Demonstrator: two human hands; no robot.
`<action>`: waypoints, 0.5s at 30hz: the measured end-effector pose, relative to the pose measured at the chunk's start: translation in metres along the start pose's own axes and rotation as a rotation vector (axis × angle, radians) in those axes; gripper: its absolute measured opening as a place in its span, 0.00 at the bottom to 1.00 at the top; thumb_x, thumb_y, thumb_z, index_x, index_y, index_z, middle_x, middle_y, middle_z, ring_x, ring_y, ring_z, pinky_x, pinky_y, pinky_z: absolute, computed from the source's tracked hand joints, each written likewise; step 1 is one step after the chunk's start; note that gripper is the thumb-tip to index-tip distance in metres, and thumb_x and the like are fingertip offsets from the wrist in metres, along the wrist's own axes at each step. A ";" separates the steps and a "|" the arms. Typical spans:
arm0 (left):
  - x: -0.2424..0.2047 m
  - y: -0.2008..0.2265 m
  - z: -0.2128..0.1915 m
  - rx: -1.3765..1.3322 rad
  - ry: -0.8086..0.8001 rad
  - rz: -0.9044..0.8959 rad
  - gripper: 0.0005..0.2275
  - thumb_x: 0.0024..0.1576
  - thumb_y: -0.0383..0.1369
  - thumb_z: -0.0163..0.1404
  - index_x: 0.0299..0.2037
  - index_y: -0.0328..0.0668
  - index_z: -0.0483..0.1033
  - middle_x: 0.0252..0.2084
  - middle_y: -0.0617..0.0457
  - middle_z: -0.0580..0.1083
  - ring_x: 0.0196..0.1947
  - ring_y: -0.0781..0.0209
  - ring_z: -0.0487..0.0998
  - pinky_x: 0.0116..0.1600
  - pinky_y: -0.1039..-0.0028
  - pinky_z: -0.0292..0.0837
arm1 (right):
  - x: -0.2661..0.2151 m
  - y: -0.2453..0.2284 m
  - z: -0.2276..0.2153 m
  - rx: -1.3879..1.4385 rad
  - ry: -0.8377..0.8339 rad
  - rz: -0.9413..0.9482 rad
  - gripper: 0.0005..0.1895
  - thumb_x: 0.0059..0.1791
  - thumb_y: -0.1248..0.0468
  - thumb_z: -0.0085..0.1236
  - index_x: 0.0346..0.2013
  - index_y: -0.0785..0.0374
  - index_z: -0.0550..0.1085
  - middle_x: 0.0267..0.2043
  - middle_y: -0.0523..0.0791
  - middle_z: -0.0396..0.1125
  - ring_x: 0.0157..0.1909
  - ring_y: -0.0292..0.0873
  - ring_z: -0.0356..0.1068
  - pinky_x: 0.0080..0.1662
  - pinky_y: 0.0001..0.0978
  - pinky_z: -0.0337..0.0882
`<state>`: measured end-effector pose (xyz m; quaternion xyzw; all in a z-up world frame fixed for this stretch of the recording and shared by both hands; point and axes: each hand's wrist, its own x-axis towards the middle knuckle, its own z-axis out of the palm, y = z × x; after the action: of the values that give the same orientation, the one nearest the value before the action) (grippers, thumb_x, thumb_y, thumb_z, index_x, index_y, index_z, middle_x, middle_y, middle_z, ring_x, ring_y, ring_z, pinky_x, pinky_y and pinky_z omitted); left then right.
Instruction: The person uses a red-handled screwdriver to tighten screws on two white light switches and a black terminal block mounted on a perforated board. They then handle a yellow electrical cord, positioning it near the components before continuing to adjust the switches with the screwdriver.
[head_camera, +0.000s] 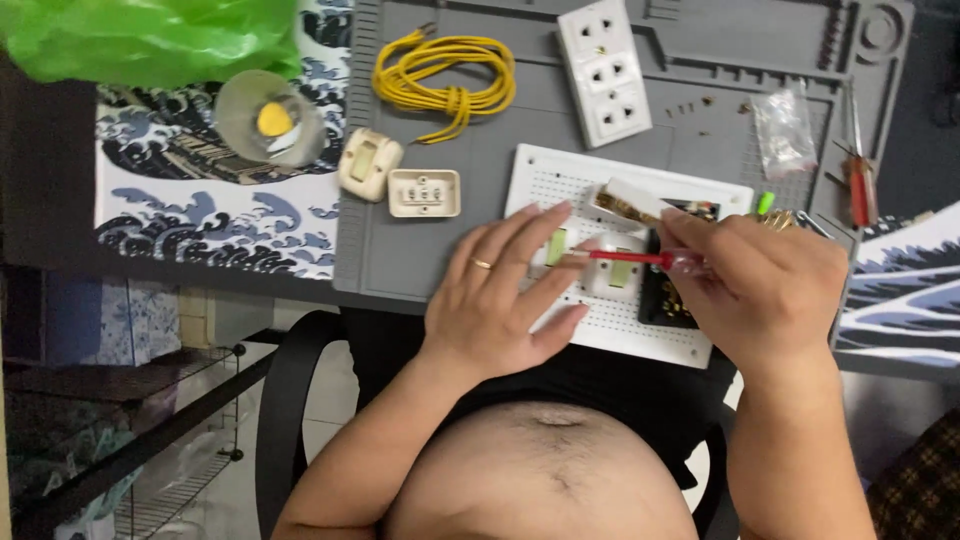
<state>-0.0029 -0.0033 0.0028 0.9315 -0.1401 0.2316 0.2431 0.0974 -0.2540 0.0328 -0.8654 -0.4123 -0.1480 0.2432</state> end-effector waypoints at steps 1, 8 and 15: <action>0.000 0.000 0.000 -0.005 0.003 0.004 0.11 0.66 0.45 0.55 0.50 0.53 0.81 0.70 0.47 0.69 0.68 0.46 0.75 0.65 0.54 0.75 | -0.003 0.004 0.004 -0.088 -0.015 -0.046 0.07 0.56 0.77 0.77 0.43 0.65 0.85 0.26 0.42 0.67 0.24 0.43 0.58 0.29 0.33 0.56; -0.002 -0.003 0.001 0.072 -0.055 0.008 0.19 0.69 0.49 0.51 0.68 0.61 0.75 0.72 0.50 0.69 0.68 0.50 0.77 0.67 0.57 0.76 | 0.001 0.001 0.001 -0.290 -0.044 -0.188 0.02 0.61 0.67 0.71 0.49 0.58 0.87 0.24 0.40 0.57 0.24 0.43 0.48 0.28 0.34 0.50; 0.002 -0.005 -0.010 -0.077 -0.121 -0.047 0.21 0.67 0.49 0.54 0.69 0.59 0.71 0.73 0.50 0.69 0.71 0.46 0.74 0.72 0.51 0.71 | 0.002 -0.004 -0.011 -0.341 -0.167 -0.133 0.16 0.58 0.74 0.66 0.56 0.53 0.87 0.25 0.38 0.57 0.24 0.43 0.47 0.28 0.35 0.51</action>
<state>-0.0026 0.0056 0.0096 0.9367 -0.1413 0.1636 0.2755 0.0948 -0.2565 0.0447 -0.8742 -0.4563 -0.1590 0.0478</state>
